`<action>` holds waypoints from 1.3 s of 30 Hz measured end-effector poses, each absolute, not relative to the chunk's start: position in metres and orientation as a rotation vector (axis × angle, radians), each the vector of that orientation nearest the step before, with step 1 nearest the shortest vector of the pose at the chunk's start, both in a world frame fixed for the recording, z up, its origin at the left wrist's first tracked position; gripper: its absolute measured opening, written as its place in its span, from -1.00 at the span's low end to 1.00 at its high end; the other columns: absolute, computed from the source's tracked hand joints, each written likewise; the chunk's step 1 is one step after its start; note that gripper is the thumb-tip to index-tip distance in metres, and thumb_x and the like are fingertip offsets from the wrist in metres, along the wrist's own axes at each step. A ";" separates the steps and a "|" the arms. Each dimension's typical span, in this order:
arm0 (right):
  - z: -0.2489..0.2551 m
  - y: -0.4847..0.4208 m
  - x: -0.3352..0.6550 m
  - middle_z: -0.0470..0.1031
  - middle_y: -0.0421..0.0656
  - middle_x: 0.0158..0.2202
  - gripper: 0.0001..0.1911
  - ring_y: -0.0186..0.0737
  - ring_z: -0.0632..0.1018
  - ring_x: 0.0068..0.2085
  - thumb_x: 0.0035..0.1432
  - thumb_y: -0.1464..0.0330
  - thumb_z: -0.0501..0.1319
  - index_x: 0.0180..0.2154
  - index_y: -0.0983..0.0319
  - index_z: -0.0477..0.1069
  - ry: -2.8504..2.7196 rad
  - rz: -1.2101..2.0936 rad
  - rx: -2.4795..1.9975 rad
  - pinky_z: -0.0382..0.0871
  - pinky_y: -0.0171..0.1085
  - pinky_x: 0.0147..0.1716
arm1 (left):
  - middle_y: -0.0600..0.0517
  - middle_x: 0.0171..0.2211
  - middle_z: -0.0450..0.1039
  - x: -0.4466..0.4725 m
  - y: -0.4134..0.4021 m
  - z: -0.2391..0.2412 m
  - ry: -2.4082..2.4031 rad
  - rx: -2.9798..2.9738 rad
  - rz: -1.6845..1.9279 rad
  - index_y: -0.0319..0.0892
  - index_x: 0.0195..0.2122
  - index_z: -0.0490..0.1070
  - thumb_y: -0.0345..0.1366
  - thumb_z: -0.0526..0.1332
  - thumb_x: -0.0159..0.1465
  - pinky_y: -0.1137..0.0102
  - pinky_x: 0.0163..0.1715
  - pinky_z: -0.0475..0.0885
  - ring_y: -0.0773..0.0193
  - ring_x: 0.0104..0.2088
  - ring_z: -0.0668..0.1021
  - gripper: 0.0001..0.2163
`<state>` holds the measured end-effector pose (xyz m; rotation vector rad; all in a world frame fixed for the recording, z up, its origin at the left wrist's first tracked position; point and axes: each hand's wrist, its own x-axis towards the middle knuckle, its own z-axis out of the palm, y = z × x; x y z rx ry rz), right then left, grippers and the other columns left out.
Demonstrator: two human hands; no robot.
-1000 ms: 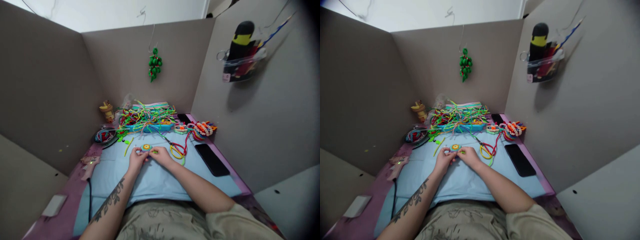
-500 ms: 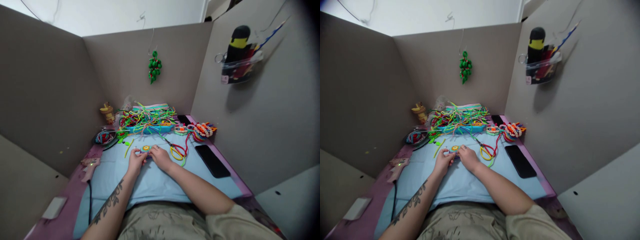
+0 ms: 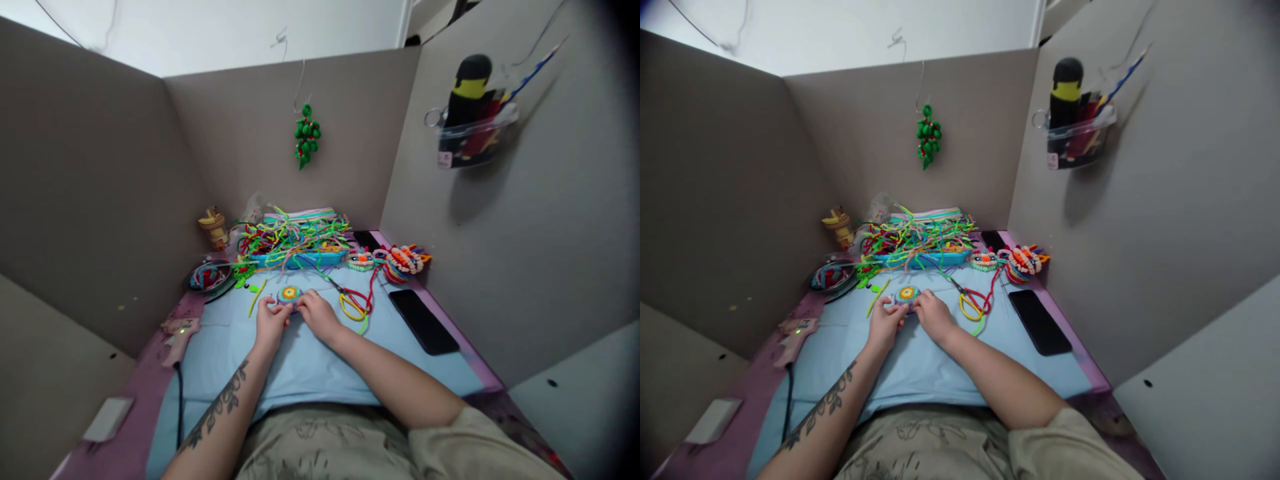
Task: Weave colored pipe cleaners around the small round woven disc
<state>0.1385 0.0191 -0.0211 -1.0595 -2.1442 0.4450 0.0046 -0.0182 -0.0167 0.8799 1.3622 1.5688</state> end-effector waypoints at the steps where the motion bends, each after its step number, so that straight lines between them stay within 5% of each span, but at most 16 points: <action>1: -0.021 0.019 0.138 0.41 -0.15 -0.28 -0.88 -0.25 0.45 -0.26 0.21 0.48 0.12 -0.34 0.22 0.41 -2.147 0.443 -1.064 0.29 -0.32 -0.28 | 0.30 -0.70 0.33 0.005 -0.018 -0.017 1.364 0.885 1.570 -0.08 -0.29 0.03 -0.15 0.42 -0.12 0.62 -0.76 0.08 0.48 -0.78 0.30 -0.45; 7: -0.017 0.014 0.140 0.41 -0.14 -0.25 -0.90 -0.26 0.43 -0.33 0.19 0.47 0.13 -0.31 0.22 0.41 -2.152 0.418 -1.084 0.23 -0.32 -0.36 | 0.28 -0.68 0.36 0.005 -0.018 -0.018 1.359 0.917 1.541 -0.08 -0.27 0.04 -0.17 0.41 -0.08 0.63 -0.76 0.10 0.48 -0.77 0.32 -0.47; 14: -0.017 0.018 0.148 0.41 -0.17 -0.27 -0.90 -0.27 0.44 -0.30 0.20 0.46 0.14 -0.33 0.19 0.42 -2.137 0.437 -1.044 0.24 -0.33 -0.31 | 0.16 -0.60 0.41 0.000 -0.018 -0.016 1.273 0.962 1.404 -0.16 0.03 0.23 -0.04 0.30 0.05 0.59 -0.77 0.12 0.41 -0.71 0.41 -0.44; 18: -0.019 0.019 0.148 0.40 -0.18 -0.28 -0.89 -0.26 0.44 -0.30 0.19 0.47 0.14 -0.33 0.19 0.41 -2.118 0.472 -1.016 0.25 -0.32 -0.31 | 0.03 -0.56 0.45 -0.001 -0.017 -0.015 1.242 0.988 1.295 -0.31 -0.08 0.44 -0.05 0.36 -0.04 0.55 -0.75 0.13 0.40 -0.68 0.42 -0.45; 24: -0.023 0.026 0.149 0.40 -0.18 -0.31 -0.86 -0.23 0.44 -0.26 0.19 0.50 0.10 -0.33 0.19 0.39 -2.024 0.538 -1.007 0.28 -0.29 -0.25 | 0.06 -0.53 0.47 -0.004 -0.016 -0.016 1.335 1.044 1.370 -0.31 -0.06 0.48 -0.17 0.42 -0.11 0.54 -0.71 0.10 0.50 -0.68 0.31 -0.43; 30: -0.027 0.031 0.149 0.41 -0.18 -0.33 -0.85 -0.22 0.43 -0.24 0.14 0.53 0.11 -0.34 0.19 0.39 -1.956 0.625 -0.968 0.29 -0.28 -0.21 | 0.23 -0.74 0.19 -0.005 -0.017 -0.016 1.440 1.116 1.489 -0.31 -0.15 0.54 -0.23 0.44 -0.12 0.54 -0.67 0.06 0.50 -0.69 0.21 -0.52; 39: -0.023 0.032 0.147 0.48 -0.18 -0.40 -0.90 -0.25 0.46 -0.27 0.07 0.48 0.20 -0.44 0.24 0.48 -1.804 0.849 -0.963 0.29 -0.29 -0.21 | 0.09 -0.58 0.43 -0.003 -0.018 -0.013 1.427 1.040 1.532 -0.29 -0.24 0.53 -0.15 0.44 -0.11 0.53 -0.71 0.11 0.48 -0.67 0.28 -0.57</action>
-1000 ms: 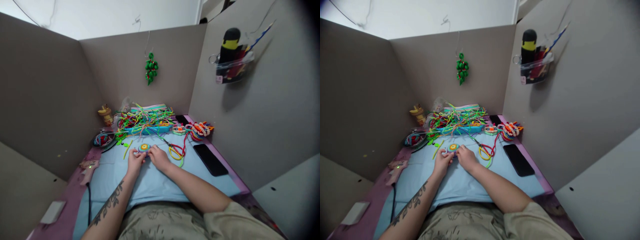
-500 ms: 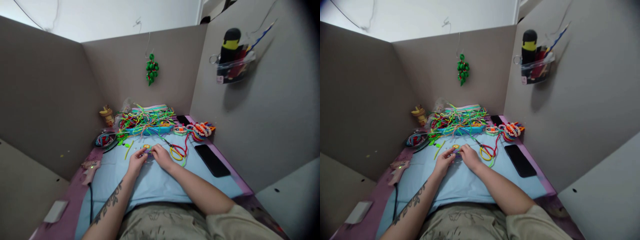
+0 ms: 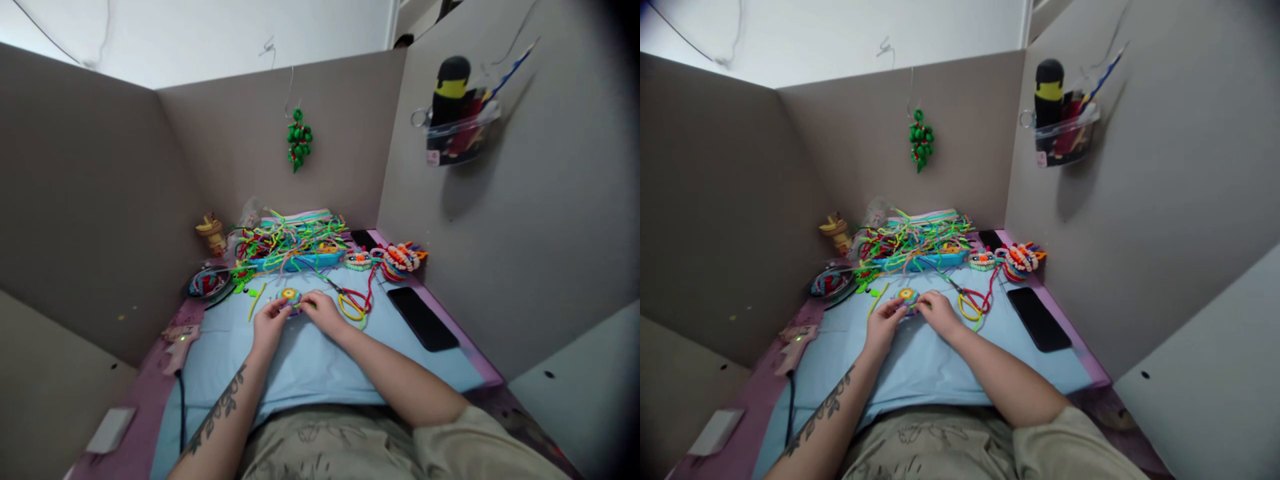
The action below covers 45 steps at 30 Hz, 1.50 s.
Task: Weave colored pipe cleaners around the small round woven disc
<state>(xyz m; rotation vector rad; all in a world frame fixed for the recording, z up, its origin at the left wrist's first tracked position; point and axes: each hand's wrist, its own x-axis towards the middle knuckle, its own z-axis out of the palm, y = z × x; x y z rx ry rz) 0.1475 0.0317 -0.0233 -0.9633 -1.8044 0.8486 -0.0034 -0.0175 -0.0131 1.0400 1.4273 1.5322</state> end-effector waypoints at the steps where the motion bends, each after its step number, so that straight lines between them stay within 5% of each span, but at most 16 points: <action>1: -0.023 0.032 0.147 0.49 -0.18 -0.42 -0.89 -0.25 0.47 -0.28 0.07 0.47 0.20 -0.45 0.24 0.49 -1.781 0.888 -0.965 0.30 -0.30 -0.22 | 0.08 -0.56 0.45 -0.003 -0.018 -0.013 1.417 1.028 1.526 -0.29 -0.24 0.52 -0.14 0.44 -0.11 0.54 -0.72 0.10 0.49 -0.68 0.27 -0.56; 7: -0.024 0.034 0.143 0.45 -0.22 -0.56 -0.76 -0.32 0.43 -0.46 0.10 0.30 0.16 -0.51 0.28 0.46 -1.647 1.142 -0.939 0.30 -0.36 -0.42 | 0.12 -0.57 0.39 -0.003 -0.019 -0.012 1.315 1.017 1.505 -0.25 -0.25 0.49 -0.10 0.43 -0.09 0.56 -0.74 0.07 0.52 -0.70 0.23 -0.57; 15: -0.016 0.031 0.145 0.39 -0.26 -0.58 -0.75 -0.37 0.37 -0.50 0.07 0.27 0.15 -0.54 0.29 0.40 -1.615 1.239 -0.883 0.24 -0.37 -0.44 | 0.18 -0.65 0.25 -0.002 -0.023 -0.011 1.205 1.081 1.400 -0.22 -0.04 0.44 -0.06 0.38 -0.01 0.54 -0.75 0.07 0.48 -0.74 0.25 -0.46; 31: 0.024 0.055 0.168 0.52 -0.20 -0.41 -0.94 -0.29 0.46 -0.36 0.01 0.40 0.24 -0.42 0.22 0.50 -1.809 0.941 -0.963 0.27 -0.33 -0.33 | 0.18 -0.72 0.25 -0.028 0.003 0.034 1.394 1.178 1.567 -0.22 -0.24 0.59 -0.18 0.40 -0.04 0.55 -0.72 0.09 0.49 -0.71 0.21 -0.66; 41: 0.076 0.116 0.176 0.43 -0.24 -0.50 -0.70 -0.34 0.36 -0.50 0.08 0.26 0.23 -0.15 0.24 0.51 -2.096 0.727 -1.005 0.13 -0.38 -0.52 | 0.26 -0.72 0.13 -0.053 0.096 0.111 1.208 1.305 1.895 -0.25 -0.17 0.54 -0.25 0.39 -0.01 0.57 -0.69 -0.01 0.55 -0.71 0.14 -0.64; 45: 0.074 0.132 0.174 0.45 -0.22 -0.54 -0.92 -0.29 0.40 -0.47 -0.04 0.33 0.34 -0.50 0.20 0.53 -2.388 0.411 -1.113 0.09 -0.35 -0.49 | 0.23 -0.67 0.25 -0.070 0.123 0.127 1.135 1.205 2.058 -0.26 -0.16 0.51 -0.26 0.41 -0.03 0.57 -0.71 0.01 0.56 -0.71 0.16 -0.61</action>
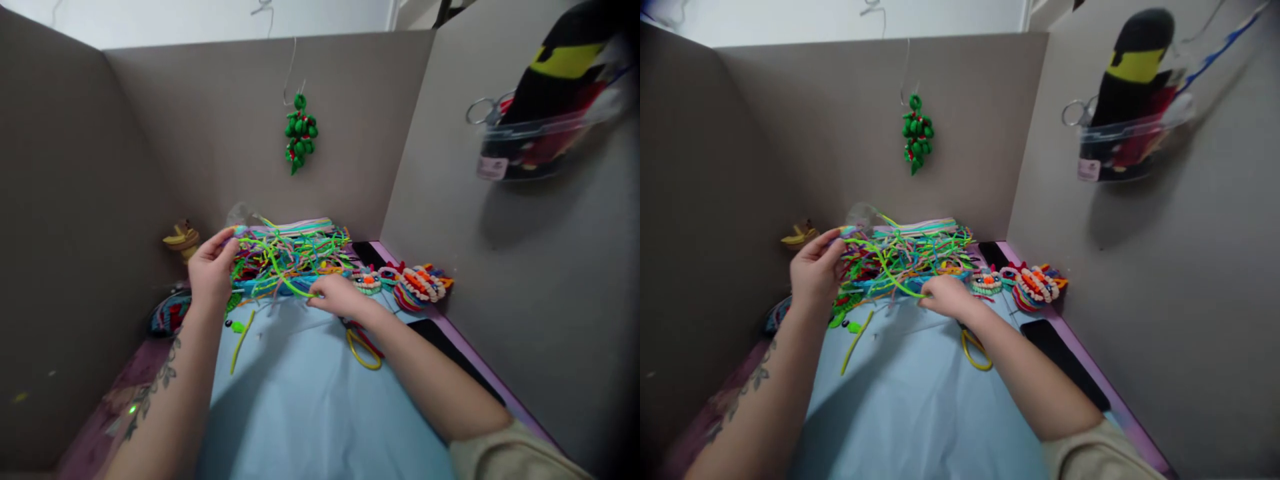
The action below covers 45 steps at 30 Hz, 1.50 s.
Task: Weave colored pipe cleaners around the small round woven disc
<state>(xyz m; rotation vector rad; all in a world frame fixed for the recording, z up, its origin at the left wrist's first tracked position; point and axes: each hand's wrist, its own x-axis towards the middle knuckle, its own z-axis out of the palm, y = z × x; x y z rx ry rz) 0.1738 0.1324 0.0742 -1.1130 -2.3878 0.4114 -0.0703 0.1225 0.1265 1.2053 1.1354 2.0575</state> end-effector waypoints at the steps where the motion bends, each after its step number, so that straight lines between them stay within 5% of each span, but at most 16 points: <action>1: 0.075 0.139 0.175 0.46 -0.19 -0.54 -0.89 -0.27 0.41 -0.46 -0.03 0.36 0.31 -0.56 0.20 0.50 -2.395 0.322 -1.173 0.08 -0.34 -0.49 | 0.20 -0.63 0.31 -0.078 0.128 0.131 1.121 1.141 2.133 -0.27 -0.17 0.51 -0.28 0.42 -0.05 0.56 -0.71 0.02 0.56 -0.70 0.17 -0.61; 8: 0.119 0.205 0.208 0.47 -0.16 -0.51 -0.87 -0.24 0.43 -0.43 0.02 0.40 0.24 -0.53 0.22 0.51 -2.048 0.126 -1.316 0.16 -0.31 -0.43 | 0.20 -0.60 0.33 -0.113 0.143 0.170 0.994 0.797 2.499 -0.23 -0.23 0.44 -0.42 0.35 -0.01 0.57 -0.74 -0.07 0.56 -0.72 0.12 -0.72; 15: 0.119 0.217 0.175 0.49 -0.20 -0.52 -0.62 -0.36 0.44 -0.54 0.02 0.03 0.28 -0.38 0.24 0.46 -1.167 1.081 -0.724 0.33 -0.36 -0.52 | 0.14 -0.57 0.39 -0.070 0.166 0.148 1.000 0.924 2.113 -0.26 -0.27 0.53 -0.31 0.44 -0.15 0.58 -0.74 -0.04 0.59 -0.70 0.15 -0.63; 20: 0.102 0.220 0.158 0.48 -0.25 -0.61 -0.71 -0.39 0.48 -0.58 -0.02 0.17 0.38 -0.47 0.23 0.41 -0.722 1.441 -0.533 0.40 -0.42 -0.56 | 0.18 -0.62 0.33 -0.060 0.183 0.116 1.010 0.827 1.894 -0.23 -0.28 0.56 -0.25 0.48 -0.21 0.61 -0.74 -0.02 0.59 -0.70 0.15 -0.59; 27: 0.100 0.232 0.167 0.44 -0.28 -0.68 -0.75 -0.46 0.45 -0.66 0.21 0.32 0.22 -0.50 0.26 0.41 -0.272 1.746 -0.473 0.34 -0.51 -0.67 | 0.11 -0.50 0.47 -0.039 0.190 0.099 1.020 0.711 1.766 -0.23 -0.30 0.57 -0.22 0.52 -0.25 0.65 -0.67 0.19 0.56 -0.62 0.34 -0.55; 40: 0.105 0.230 0.164 0.45 -0.25 -0.66 -0.60 -0.48 0.45 -0.65 0.36 0.35 0.00 -0.51 0.28 0.39 -0.106 1.626 -0.520 0.33 -0.51 -0.67 | 0.05 -0.46 0.57 -0.022 0.187 0.071 1.065 0.978 1.814 -0.19 -0.26 0.58 -0.22 0.44 -0.04 0.53 -0.40 0.45 0.39 -0.46 0.54 -0.69; 45: 0.108 0.229 0.168 0.43 -0.28 -0.66 -0.63 -0.48 0.44 -0.65 0.34 0.36 0.03 -0.51 0.26 0.37 -0.076 1.601 -0.475 0.31 -0.52 -0.68 | 0.06 -0.49 0.56 -0.016 0.182 0.075 1.100 1.004 1.816 -0.20 -0.28 0.58 -0.21 0.44 -0.05 0.51 -0.43 0.47 0.38 -0.49 0.54 -0.70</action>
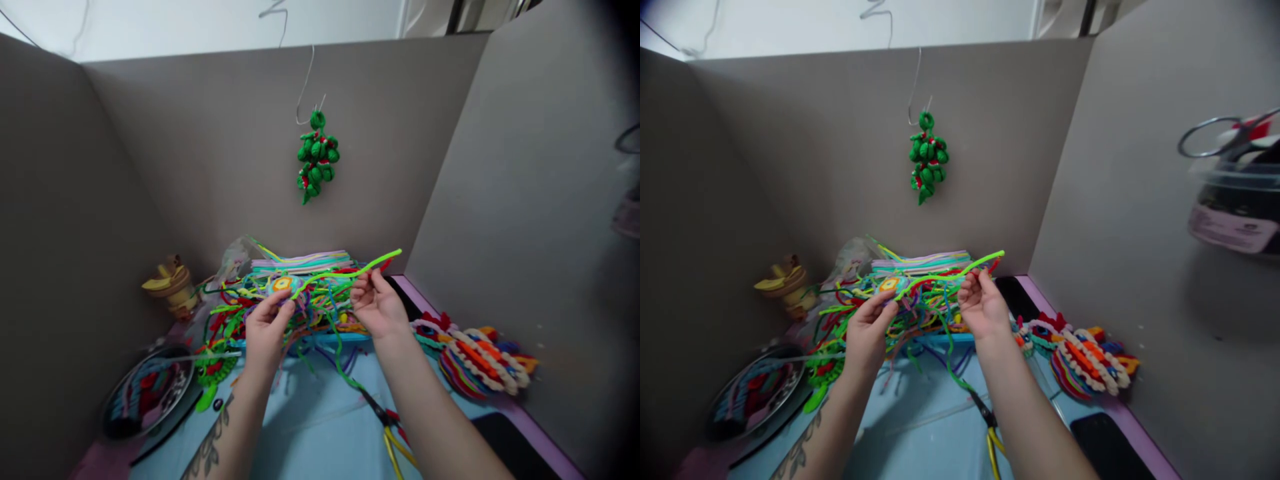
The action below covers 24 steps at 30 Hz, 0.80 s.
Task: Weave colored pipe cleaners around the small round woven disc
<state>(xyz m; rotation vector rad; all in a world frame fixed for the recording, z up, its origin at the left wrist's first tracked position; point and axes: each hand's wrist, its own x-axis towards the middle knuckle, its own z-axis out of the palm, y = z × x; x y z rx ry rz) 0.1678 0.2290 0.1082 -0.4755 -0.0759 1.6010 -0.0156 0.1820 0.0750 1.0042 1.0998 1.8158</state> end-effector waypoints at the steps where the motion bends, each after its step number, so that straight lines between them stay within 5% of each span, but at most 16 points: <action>1: 0.108 0.229 0.168 0.42 -0.28 -0.66 -0.64 -0.48 0.44 -0.65 0.34 0.37 0.03 -0.51 0.26 0.36 -0.070 1.596 -0.471 0.31 -0.52 -0.68 | 0.07 -0.51 0.55 -0.014 0.181 0.077 1.102 1.006 1.812 -0.20 -0.28 0.58 -0.21 0.44 -0.04 0.51 -0.45 0.48 0.37 -0.51 0.54 -0.70; 17: 0.106 0.225 0.157 0.38 -0.30 -0.70 -0.64 -0.50 0.37 -0.73 0.37 0.35 -0.02 -0.47 0.28 0.33 -0.038 1.852 -0.570 0.21 -0.55 -0.79 | 0.06 -0.49 0.57 -0.018 0.183 0.073 0.927 0.990 1.799 -0.15 -0.31 0.60 -0.23 0.45 -0.06 0.54 -0.40 0.47 0.39 -0.48 0.56 -0.74; 24: 0.094 0.232 0.159 0.35 -0.35 -0.71 -0.74 -0.56 0.33 -0.77 0.27 0.40 0.15 -0.49 0.28 0.28 -0.153 1.959 -0.689 0.14 -0.61 -0.82 | 0.03 -0.53 0.55 -0.017 0.176 0.077 0.851 1.021 1.657 -0.17 -0.35 0.61 -0.20 0.47 -0.10 0.50 -0.46 0.46 0.36 -0.53 0.54 -0.72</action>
